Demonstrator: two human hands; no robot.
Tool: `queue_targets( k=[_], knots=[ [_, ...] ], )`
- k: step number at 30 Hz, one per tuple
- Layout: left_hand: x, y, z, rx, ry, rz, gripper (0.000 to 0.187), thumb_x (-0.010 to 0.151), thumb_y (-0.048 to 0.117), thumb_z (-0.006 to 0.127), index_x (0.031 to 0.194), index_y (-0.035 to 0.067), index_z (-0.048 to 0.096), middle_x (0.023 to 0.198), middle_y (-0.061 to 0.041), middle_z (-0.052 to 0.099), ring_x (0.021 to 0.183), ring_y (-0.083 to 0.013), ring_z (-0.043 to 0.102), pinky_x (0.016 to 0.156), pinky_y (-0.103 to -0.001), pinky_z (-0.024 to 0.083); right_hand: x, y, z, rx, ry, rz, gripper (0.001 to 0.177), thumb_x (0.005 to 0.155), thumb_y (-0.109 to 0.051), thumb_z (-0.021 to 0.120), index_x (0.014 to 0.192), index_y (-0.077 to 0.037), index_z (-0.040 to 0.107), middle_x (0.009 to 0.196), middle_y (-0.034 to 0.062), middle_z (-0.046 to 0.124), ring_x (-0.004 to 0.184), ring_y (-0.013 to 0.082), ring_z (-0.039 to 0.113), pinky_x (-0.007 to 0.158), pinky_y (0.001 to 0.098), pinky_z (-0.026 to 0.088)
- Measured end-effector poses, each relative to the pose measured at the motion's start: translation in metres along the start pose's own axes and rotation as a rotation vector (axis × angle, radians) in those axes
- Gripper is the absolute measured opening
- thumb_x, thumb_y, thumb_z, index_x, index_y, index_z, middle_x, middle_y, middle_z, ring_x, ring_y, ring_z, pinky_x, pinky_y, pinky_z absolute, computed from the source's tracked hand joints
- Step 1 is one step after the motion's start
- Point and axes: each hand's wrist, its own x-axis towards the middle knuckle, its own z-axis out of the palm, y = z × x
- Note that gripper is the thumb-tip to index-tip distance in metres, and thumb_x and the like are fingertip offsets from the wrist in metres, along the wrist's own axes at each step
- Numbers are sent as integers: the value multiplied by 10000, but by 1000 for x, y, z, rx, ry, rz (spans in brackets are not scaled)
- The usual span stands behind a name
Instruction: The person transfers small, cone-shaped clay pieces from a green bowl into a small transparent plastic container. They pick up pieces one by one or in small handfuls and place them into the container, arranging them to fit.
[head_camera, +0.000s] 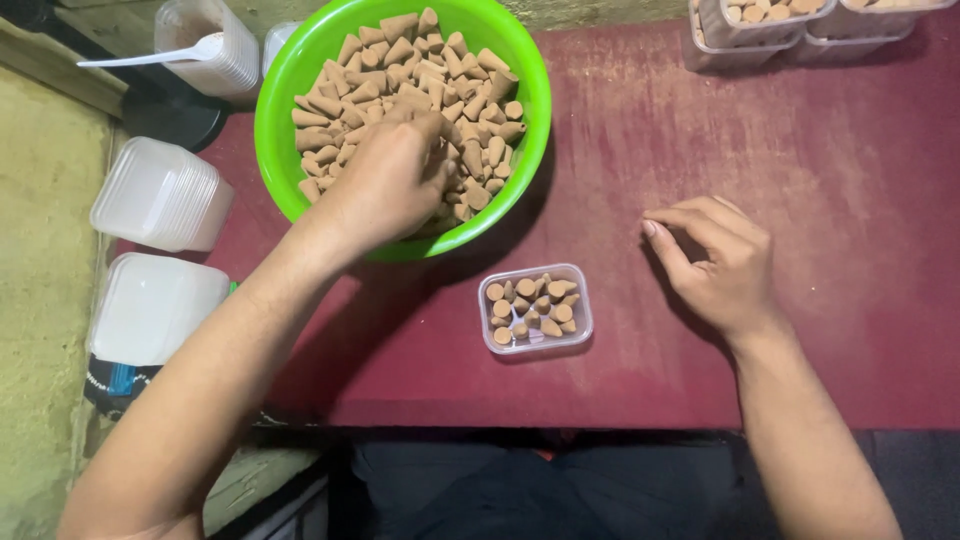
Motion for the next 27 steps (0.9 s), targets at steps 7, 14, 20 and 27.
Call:
queue_targets(
  k=[7,14,20,27],
  knots=[
    [20,-39,39,42,30,-86,185,830,151,757,930,38,650,769,-183,682,877,-481,699,775,-574,550,-5,7,1,-2,15,-2,100,964,65,796,1000,-27,807,846,129,734,753,349,696,692,402,537],
    [27,-42,35,21,166,-143,46,798,174,750,829,141,747,609,-83,666,733,-371,718,679,-460,562,-10,13,1,-13,16,12,100,966,52,793,999,-41,810,819,121,719,710,324,676,661,375,519],
    [-39,53,4,-403,341,-84,243,847,87,797,1083,146,778,776,-54,740,767,-153,673,747,-315,555,-5,4,-1,26,2,-20,93,959,55,781,999,-27,801,814,140,722,683,332,671,628,389,517],
    [-102,103,49,-1000,244,-274,185,831,75,833,1010,104,795,783,-95,790,714,-165,769,733,-312,645,1,-48,1,279,-111,-159,166,896,28,769,1061,31,748,920,183,760,601,329,653,539,408,530]
  ],
)
